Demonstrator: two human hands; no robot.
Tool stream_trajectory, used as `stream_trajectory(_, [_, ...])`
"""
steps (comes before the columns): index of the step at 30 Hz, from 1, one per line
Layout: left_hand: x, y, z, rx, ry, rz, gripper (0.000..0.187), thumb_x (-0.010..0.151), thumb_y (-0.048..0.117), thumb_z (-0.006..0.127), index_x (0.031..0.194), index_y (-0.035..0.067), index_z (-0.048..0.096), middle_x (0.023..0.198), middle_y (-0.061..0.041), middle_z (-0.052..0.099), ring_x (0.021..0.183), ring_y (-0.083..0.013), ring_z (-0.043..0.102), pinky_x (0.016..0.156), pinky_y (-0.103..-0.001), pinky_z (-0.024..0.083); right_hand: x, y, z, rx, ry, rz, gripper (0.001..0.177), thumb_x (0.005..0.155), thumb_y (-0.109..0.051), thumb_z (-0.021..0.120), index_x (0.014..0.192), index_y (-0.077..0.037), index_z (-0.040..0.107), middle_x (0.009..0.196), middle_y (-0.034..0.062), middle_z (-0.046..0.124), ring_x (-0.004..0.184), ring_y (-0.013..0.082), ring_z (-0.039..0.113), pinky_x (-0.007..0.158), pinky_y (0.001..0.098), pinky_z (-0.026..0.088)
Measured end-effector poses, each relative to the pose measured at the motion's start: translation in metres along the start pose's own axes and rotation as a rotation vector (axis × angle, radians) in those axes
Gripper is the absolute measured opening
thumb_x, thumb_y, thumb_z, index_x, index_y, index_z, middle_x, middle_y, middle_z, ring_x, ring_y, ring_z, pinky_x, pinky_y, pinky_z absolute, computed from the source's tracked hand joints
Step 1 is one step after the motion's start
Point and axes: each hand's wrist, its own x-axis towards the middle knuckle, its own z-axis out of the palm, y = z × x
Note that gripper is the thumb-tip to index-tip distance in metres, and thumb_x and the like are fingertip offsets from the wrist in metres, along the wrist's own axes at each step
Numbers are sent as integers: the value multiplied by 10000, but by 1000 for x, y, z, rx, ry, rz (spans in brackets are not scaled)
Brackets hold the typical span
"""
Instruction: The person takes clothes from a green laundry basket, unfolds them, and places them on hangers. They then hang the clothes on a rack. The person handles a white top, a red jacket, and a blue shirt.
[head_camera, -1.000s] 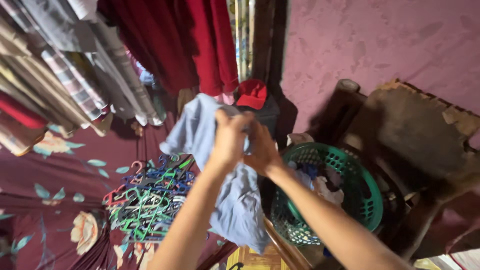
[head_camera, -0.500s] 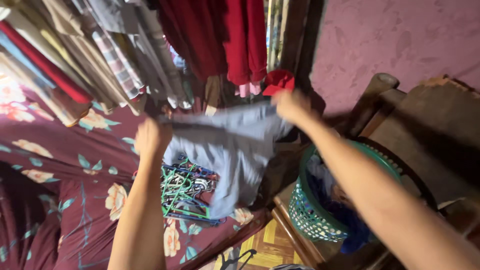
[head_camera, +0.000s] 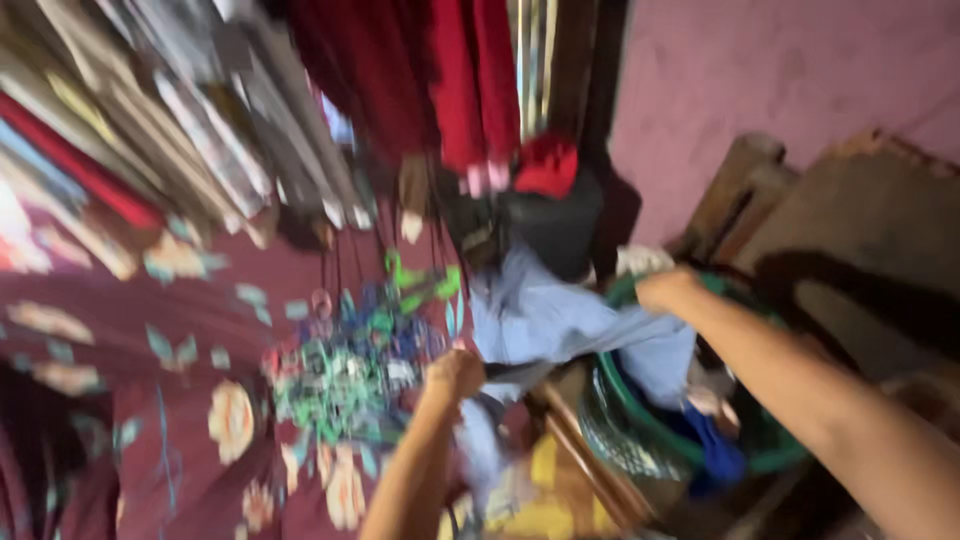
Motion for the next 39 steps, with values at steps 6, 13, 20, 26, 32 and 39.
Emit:
stream_trajectory(6, [5, 7, 41, 27, -31, 1, 347, 928, 195, 536, 1184, 244, 764, 1125, -231, 694, 1073, -415, 680, 943, -507, 544, -70, -7, -114, 275, 68, 190, 308, 805, -69, 585, 957, -58, 851, 691, 152, 758, 579, 238, 681, 558, 411, 504])
stream_trajectory(13, [83, 21, -50, 298, 592, 322, 201, 826, 208, 677, 996, 153, 772, 900, -241, 661, 834, -442, 665, 681, -538, 547, -116, -75, -285, 1015, 326, 99, 429, 884, 93, 542, 1170, -147, 754, 783, 141, 737, 510, 169, 669, 412, 297, 440])
stream_trajectory(20, [8, 18, -181, 266, 1139, 651, 303, 814, 32, 652, 1091, 44, 773, 1023, -232, 687, 913, -469, 656, 766, -560, 510, -111, -150, -287, 562, 317, -100, 430, 866, 48, 519, 1123, -160, 794, 758, 177, 744, 544, 193, 679, 540, 348, 511])
stream_trajectory(26, [-82, -79, -117, 171, 230, 87, 501, 777, 31, 590, 1214, 210, 755, 1090, -204, 712, 1022, -419, 661, 865, -512, 535, -121, -247, -237, 547, 243, -180, 407, 851, 11, 526, 1086, -147, 817, 751, 198, 748, 576, 221, 684, 630, 383, 562])
stream_trajectory(32, [-126, -147, -132, 283, 597, 22, 427, 858, 3, 576, 1274, 41, 662, 1344, -182, 648, 1197, -422, 597, 886, -493, 540, -84, -327, -226, 962, 278, -639, 407, 761, 76, 571, 1070, -85, 780, 1025, 111, 776, 909, 166, 720, 830, 296, 564])
stream_trajectory(39, [-153, -215, -179, 334, 503, -194, 258, 965, 108, 598, 1185, 109, 730, 1343, -113, 671, 1143, -363, 630, 903, -490, 544, -53, -422, -165, 676, 242, -894, 550, 706, 133, 452, 1082, -42, 814, 1293, 157, 694, 1206, 313, 634, 1072, 364, 450])
